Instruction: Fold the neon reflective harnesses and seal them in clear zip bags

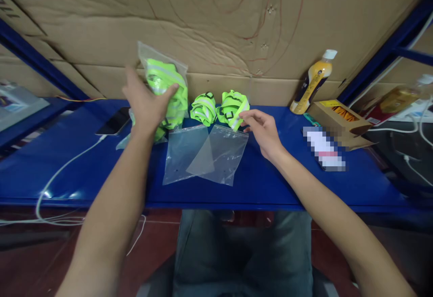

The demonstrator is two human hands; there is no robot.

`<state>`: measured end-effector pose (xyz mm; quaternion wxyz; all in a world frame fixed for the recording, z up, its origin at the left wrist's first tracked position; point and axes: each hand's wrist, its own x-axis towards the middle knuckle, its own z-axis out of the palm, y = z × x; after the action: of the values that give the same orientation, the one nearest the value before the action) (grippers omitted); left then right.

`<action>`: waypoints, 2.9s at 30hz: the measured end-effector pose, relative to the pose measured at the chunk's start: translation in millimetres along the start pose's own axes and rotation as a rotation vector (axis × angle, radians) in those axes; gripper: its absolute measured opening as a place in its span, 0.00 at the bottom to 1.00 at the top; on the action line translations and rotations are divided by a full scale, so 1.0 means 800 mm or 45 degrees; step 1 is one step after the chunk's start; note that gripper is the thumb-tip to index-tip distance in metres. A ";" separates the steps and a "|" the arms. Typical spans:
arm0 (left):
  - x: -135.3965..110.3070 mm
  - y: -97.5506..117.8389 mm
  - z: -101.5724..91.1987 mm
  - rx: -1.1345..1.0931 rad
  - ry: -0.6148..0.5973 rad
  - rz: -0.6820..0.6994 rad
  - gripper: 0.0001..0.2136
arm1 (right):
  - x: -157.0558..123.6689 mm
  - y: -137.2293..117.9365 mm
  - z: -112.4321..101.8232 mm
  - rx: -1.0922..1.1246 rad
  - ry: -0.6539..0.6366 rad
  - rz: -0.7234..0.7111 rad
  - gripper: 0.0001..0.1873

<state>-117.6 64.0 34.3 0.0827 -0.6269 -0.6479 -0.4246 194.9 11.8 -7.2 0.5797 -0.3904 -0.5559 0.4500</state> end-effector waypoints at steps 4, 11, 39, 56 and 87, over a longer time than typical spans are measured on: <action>-0.009 0.019 -0.003 0.245 -0.068 -0.143 0.50 | 0.000 0.002 0.001 -0.058 -0.050 -0.036 0.11; -0.009 0.014 0.003 0.408 -0.242 -0.083 0.44 | 0.000 0.007 0.000 -0.138 -0.096 -0.064 0.11; -0.039 0.058 0.000 0.030 -0.008 0.330 0.31 | -0.018 0.000 -0.001 -1.289 -0.077 -0.388 0.06; -0.121 0.144 0.010 0.164 -0.270 0.529 0.68 | -0.026 -0.010 0.003 -0.945 0.262 -0.800 0.03; -0.099 0.129 0.013 0.204 -0.198 0.633 0.52 | -0.033 -0.013 0.005 -0.503 -0.185 -0.599 0.14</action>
<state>-6.1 -2.7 23.2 0.1836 -0.7889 -0.5102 -0.2892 192.7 -16.3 -5.1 0.5395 -0.3230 -0.7477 0.2135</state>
